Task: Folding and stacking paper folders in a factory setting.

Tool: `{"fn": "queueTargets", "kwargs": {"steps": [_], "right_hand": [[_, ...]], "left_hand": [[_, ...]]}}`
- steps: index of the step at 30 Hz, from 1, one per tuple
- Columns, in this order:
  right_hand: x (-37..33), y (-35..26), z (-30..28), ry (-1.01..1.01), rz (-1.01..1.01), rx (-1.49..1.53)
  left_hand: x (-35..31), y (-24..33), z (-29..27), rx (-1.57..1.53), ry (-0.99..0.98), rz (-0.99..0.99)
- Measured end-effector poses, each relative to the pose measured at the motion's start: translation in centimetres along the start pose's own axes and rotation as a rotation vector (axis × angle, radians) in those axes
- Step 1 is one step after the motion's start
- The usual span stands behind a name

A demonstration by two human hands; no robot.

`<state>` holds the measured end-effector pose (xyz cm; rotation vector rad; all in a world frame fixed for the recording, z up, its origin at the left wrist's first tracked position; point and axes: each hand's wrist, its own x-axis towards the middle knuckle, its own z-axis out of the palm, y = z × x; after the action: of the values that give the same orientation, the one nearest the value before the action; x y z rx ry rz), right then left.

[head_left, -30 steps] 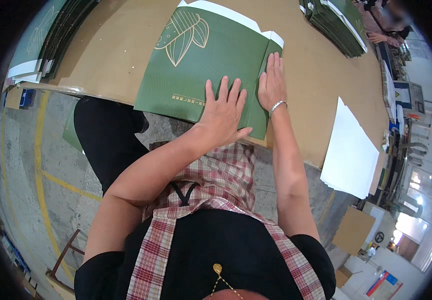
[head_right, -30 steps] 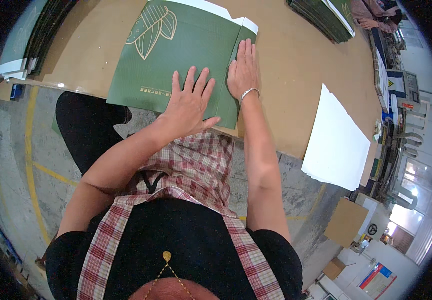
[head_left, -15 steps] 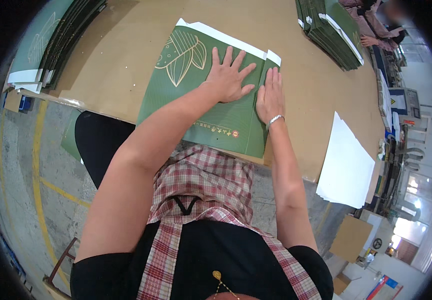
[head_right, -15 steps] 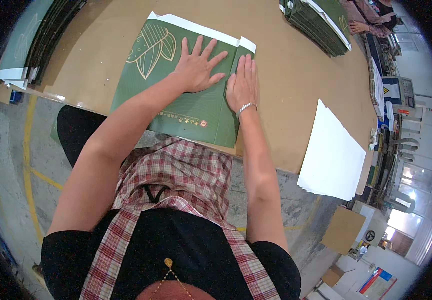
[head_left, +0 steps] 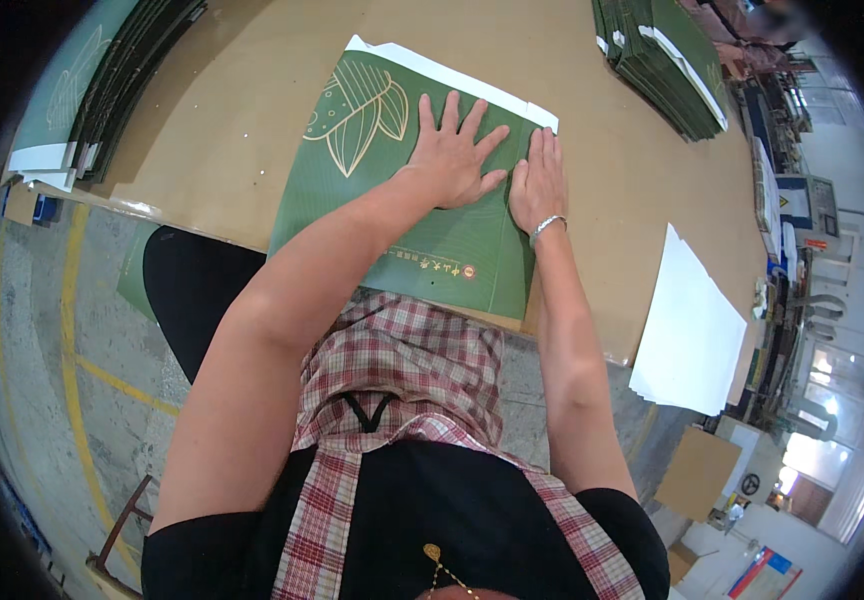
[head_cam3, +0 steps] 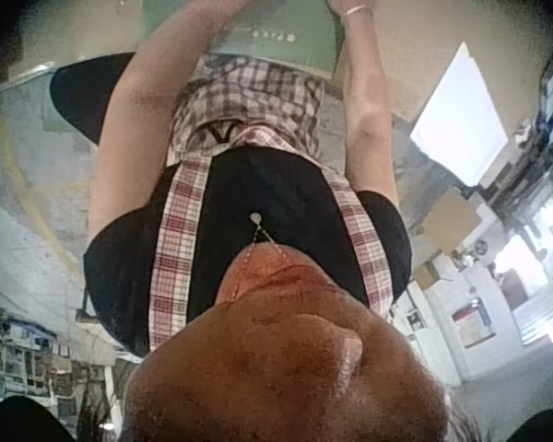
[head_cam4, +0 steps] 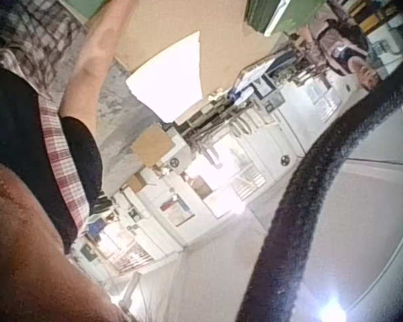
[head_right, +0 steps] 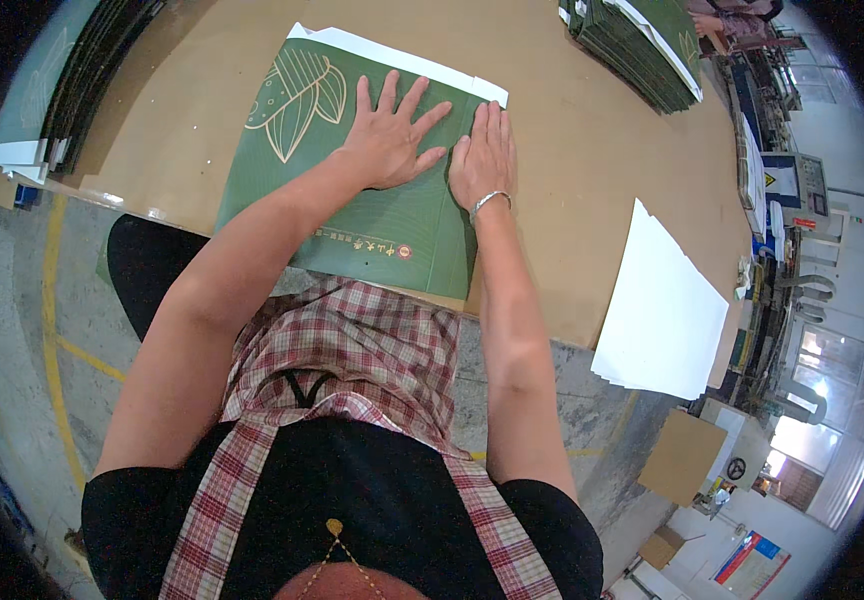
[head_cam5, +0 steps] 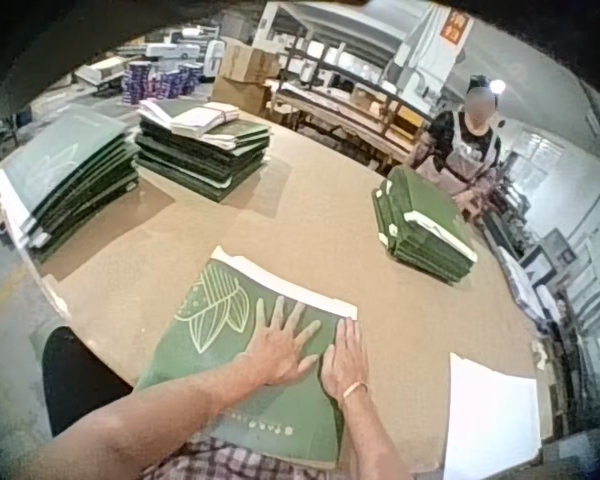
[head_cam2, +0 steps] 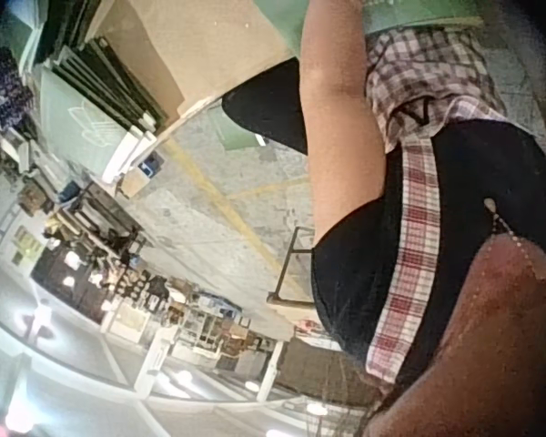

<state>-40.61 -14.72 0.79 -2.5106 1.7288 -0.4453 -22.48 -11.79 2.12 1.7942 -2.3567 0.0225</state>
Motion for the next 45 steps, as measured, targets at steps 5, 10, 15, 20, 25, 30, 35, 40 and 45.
{"fn": "queueTargets", "kwargs": {"steps": [5,10,15,20,25,30,35,40,45], "right_hand": [[0.1,-0.2,0.1,-0.043,0.005,0.0],[4.4,0.6,-0.1,-0.068,0.014,-0.071],[2.6,-0.8,0.0,-0.009,-0.001,-0.028],[-12.7,-8.6,-3.5,-0.121,-0.123,0.095],[-12.8,-8.8,-3.6,-0.034,-0.113,0.117],[-12.9,-7.3,-2.5,-0.003,-0.135,0.146],[-19.1,4.9,-8.0,0.213,0.045,0.079],[-30.6,21.6,-13.6,-0.483,0.859,-0.522],[-34.1,20.5,-17.2,-0.288,0.446,-0.285]], "left_hand": [[-0.5,-0.6,0.2,-0.012,0.016,0.025],[-0.3,-0.1,0.2,-0.036,0.032,0.062],[0.4,-0.1,0.4,-0.142,0.057,-0.004],[-0.5,-1.6,0.8,-0.124,0.241,-0.043],[-0.9,-2.0,0.1,-0.48,0.593,0.24],[-10.6,-2.4,-6.1,-0.299,0.283,0.225],[-17.8,-8.2,-5.9,-0.149,0.045,0.215],[-17.8,-7.0,-4.3,-0.174,0.049,0.24],[-16.2,-1.6,-2.3,-0.244,0.06,0.227]]}}
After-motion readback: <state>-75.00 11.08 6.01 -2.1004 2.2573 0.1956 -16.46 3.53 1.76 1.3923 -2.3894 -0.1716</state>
